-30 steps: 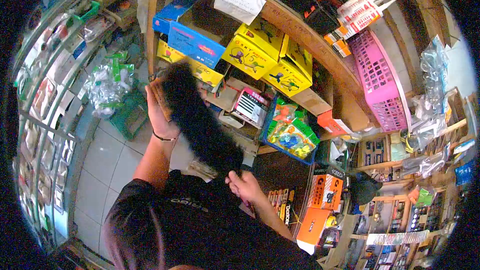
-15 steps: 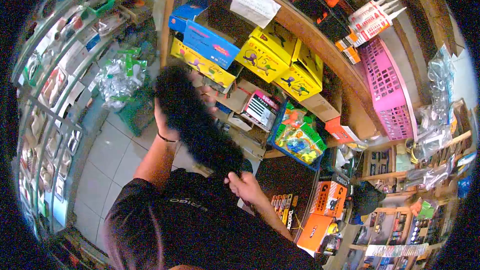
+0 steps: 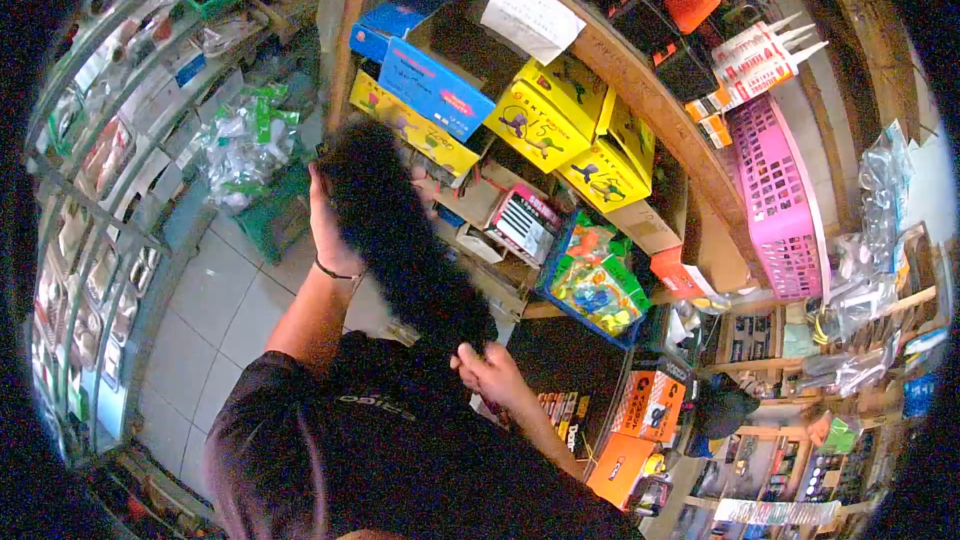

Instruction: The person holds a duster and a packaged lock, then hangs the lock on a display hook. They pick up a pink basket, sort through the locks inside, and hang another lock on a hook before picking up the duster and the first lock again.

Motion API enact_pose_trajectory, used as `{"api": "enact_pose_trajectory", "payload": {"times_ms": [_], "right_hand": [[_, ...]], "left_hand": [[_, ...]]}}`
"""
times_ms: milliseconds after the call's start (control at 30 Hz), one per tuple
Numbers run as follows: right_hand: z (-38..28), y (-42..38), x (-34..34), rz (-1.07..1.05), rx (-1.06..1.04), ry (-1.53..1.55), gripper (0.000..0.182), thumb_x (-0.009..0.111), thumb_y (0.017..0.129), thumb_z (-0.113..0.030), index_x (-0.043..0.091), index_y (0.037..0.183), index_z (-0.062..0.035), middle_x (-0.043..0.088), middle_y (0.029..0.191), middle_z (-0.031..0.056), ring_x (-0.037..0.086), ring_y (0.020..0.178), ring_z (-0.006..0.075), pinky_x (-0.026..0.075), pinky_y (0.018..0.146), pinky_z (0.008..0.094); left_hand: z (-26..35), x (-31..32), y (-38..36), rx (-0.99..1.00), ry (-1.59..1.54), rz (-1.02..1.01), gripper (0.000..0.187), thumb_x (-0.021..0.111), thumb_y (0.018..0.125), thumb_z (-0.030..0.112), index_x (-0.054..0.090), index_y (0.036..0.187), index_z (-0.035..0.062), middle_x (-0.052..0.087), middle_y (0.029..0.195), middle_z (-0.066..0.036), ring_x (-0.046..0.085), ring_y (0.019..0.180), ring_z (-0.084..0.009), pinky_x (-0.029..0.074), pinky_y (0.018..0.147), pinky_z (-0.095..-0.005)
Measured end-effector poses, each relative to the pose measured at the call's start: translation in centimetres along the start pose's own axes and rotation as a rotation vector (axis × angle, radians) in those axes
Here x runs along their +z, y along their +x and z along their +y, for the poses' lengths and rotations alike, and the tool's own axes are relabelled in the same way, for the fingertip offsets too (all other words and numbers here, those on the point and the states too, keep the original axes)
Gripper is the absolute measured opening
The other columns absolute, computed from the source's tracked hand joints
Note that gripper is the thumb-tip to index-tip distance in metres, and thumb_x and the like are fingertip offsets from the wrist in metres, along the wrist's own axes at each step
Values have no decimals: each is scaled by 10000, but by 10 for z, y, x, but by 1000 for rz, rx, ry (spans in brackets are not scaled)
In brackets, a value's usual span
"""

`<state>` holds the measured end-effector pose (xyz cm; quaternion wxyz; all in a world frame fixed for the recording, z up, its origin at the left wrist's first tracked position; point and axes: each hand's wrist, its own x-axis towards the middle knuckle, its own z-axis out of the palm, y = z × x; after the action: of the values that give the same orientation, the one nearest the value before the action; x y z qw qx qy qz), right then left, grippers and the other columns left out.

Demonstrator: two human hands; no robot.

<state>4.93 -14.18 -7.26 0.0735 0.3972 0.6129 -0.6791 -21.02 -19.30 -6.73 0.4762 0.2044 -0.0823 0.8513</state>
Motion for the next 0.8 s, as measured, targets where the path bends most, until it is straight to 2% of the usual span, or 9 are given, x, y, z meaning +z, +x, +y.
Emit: {"api": "enact_pose_trajectory", "payload": {"times_ms": [33, 67, 200, 300, 433, 567, 600, 700, 800], "right_hand": [[0, 0, 0, 2, 5, 4, 344, 446, 870, -344, 541, 744, -38, 397, 497, -31, 352, 438, 59, 285, 408, 219], [0, 0, 0, -22, -14, -98, 350, 445, 870, -346, 540, 742, -34, 395, 494, -31, 351, 434, 59, 286, 405, 219], [1, -4, 2, -46, -27, -142, 348, 445, 871, -340, 529, 731, -33, 404, 494, -30, 350, 426, 58, 290, 402, 224], [3, -2, 1, 28, -21, 42, 354, 456, 861, -357, 531, 723, -40, 422, 505, -27, 357, 439, 62, 297, 413, 226], [14, -6, -4, -77, -103, -182, 381, 444, 863, -377, 532, 716, -36, 419, 496, -23, 344, 408, 63, 289, 387, 223], [12, -3, 1, 45, -3, 85, 380, 446, 864, -371, 539, 727, -29, 419, 497, -24, 350, 421, 71, 301, 404, 236], [11, -4, 1, -11, -16, -56, 381, 443, 866, -370, 535, 726, -28, 415, 494, -21, 349, 415, 74, 301, 397, 233], [20, 3, -3, -39, -168, -283, 376, 435, 870, -370, 517, 727, -32, 404, 488, -13, 351, 411, 80, 304, 391, 230], [4, 0, 1, 68, 55, 75, 373, 435, 870, -371, 502, 720, -36, 397, 484, -14, 344, 407, 80, 302, 389, 230]], "left_hand": [[-3, 15, -2, 125, -3, 299, 636, 252, 833, 553, 280, 1289, 111, 419, 1220, -146, 449, 1080, -317, 347, 899, -505], [-5, 13, -2, 119, 2, 339, 635, 253, 831, 552, 282, 1287, 110, 437, 1197, -138, 481, 1037, -300, 377, 866, -507], [-1, -32, 2, -51, 83, -98, 619, 271, 833, 552, 266, 1285, 128, 453, 1133, -238, 487, 994, -353, 385, 859, -471], [-7, 19, 4, 171, 59, 263, 741, 241, 793, 635, 254, 1291, 87, 449, 1150, -219, 480, 1010, -346, 388, 858, -472], [-1, -18, 8, -109, 10, -140, 709, 279, 811, 589, 250, 1291, 68, 465, 1140, -210, 502, 981, -353, 389, 858, -467], [-9, 24, 4, 185, -122, 363, 730, 291, 778, 628, 241, 1305, 126, 480, 1102, -201, 510, 948, -353, 380, 863, -504], [-7, 0, -2, 75, 134, 55, 692, 288, 810, 593, 232, 1297, 103, 456, 1154, -173, 496, 997, -314, 398, 854, -458], [-8, -53, 7, -101, -12, -150, 693, 289, 801, 589, 228, 1307, 120, 420, 1180, -221, 460, 1024, -393, 363, 874, -519], [-11, 9, 6, 50, 0, 161, 668, 325, 809, 557, 245, 1299, 110, 415, 1185, -217, 462, 1029, -361, 365, 879, -500]]}}
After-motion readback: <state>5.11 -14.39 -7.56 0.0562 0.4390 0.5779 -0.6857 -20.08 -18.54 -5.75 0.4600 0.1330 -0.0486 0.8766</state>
